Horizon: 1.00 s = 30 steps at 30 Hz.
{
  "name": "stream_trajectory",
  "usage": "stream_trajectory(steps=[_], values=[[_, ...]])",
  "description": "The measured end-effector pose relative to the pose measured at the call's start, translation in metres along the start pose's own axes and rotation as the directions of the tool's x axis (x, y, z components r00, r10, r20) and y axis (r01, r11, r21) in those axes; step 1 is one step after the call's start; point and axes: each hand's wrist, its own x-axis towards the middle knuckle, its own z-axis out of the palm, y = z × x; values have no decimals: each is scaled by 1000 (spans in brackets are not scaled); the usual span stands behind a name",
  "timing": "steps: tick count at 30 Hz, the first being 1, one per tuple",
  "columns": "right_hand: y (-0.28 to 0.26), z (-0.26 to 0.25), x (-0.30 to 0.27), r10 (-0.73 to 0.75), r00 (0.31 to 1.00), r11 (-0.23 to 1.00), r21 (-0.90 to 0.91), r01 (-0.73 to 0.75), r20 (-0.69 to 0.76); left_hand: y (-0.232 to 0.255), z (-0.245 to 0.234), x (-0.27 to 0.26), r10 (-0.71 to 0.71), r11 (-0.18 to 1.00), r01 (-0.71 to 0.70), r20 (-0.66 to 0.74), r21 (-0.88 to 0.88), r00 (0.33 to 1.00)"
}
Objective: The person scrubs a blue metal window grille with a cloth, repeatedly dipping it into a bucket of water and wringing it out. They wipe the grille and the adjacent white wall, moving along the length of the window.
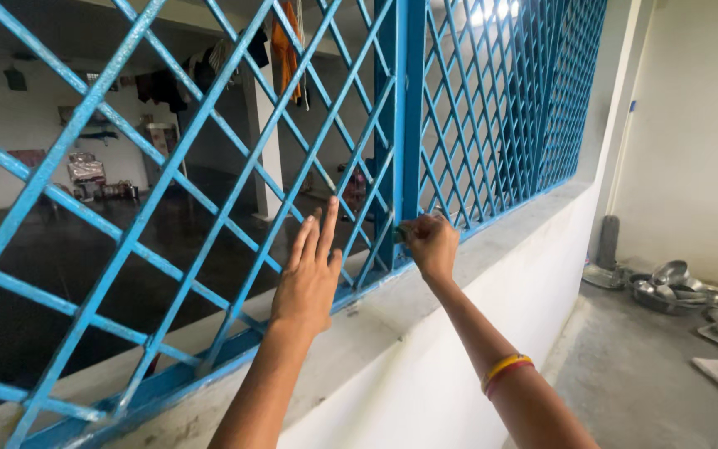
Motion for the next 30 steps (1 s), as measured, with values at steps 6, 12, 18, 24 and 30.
stream_trajectory(steps=[6, 12, 18, 24, 30], values=[[-8, 18, -25, -254, 965, 956, -167, 241, -62, -2, 4, 8, -21, 1000, 21, -13, 10, 1000], [-7, 24, 5, -285, 957, 958, -50, 282, -55, -2, 1, 6, -13, 999, 13, 16, -40, 1000], [31, 34, -9, 210, 969, 977, -68, -203, 128, -2, 9, 9, -32, 999, 29, -77, -36, 997], [10, 25, 27, 24, 972, 987, -161, 15, 235, -4, 11, 8, -12, 1000, 11, -39, -22, 999], [33, 20, -14, 107, 944, 976, -213, -40, 312, -4, 14, 7, -16, 999, 19, -92, 37, 996]])
